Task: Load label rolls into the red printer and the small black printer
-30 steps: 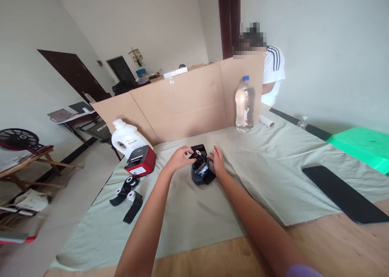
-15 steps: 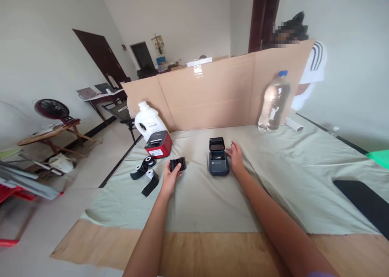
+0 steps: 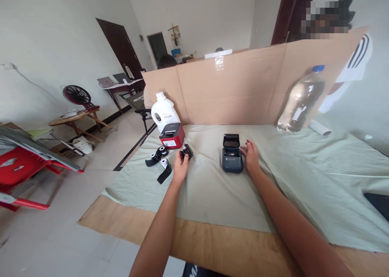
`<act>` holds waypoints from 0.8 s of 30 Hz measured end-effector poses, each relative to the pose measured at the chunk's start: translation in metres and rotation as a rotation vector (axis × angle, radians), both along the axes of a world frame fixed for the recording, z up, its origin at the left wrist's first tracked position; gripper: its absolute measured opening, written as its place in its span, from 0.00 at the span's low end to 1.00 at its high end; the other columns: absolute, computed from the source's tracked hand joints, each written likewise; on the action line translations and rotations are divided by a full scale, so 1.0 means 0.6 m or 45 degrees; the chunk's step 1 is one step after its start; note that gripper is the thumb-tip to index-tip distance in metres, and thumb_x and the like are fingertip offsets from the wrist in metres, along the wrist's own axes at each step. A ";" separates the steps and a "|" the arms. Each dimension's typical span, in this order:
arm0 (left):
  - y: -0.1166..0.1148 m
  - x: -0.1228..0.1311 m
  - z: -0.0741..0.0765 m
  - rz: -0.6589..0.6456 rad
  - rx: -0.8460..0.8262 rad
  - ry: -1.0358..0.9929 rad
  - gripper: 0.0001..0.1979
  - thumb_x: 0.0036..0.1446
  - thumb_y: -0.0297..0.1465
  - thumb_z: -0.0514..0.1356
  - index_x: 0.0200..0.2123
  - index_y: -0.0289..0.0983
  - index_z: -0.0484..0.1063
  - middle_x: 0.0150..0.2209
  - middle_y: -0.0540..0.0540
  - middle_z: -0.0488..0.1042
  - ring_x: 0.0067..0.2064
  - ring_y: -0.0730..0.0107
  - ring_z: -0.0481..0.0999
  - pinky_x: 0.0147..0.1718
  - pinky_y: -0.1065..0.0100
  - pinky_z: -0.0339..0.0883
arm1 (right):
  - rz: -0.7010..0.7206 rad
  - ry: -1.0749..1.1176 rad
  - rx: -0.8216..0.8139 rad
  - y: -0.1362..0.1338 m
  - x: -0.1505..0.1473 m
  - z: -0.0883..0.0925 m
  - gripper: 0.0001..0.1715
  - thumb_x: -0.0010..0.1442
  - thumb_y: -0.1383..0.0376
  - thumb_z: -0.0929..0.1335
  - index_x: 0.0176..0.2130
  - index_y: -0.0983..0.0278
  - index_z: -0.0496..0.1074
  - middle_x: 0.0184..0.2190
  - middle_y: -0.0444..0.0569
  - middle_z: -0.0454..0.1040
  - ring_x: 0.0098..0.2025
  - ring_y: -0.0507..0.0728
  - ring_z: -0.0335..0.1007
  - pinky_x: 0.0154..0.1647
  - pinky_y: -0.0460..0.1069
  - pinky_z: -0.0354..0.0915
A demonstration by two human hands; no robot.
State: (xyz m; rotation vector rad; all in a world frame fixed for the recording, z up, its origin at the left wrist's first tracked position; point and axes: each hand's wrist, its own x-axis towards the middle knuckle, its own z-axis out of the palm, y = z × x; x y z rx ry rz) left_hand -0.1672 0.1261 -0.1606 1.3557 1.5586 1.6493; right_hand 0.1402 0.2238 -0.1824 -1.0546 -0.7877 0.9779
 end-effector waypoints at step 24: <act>0.000 -0.030 0.007 0.310 -0.169 0.506 0.30 0.56 0.27 0.61 0.62 0.36 0.62 0.49 0.39 0.77 0.43 0.60 0.79 0.47 0.62 0.71 | -0.001 -0.012 0.019 -0.001 0.001 0.004 0.22 0.55 0.50 0.67 0.46 0.57 0.71 0.44 0.45 0.69 0.37 0.52 0.73 0.38 0.48 0.70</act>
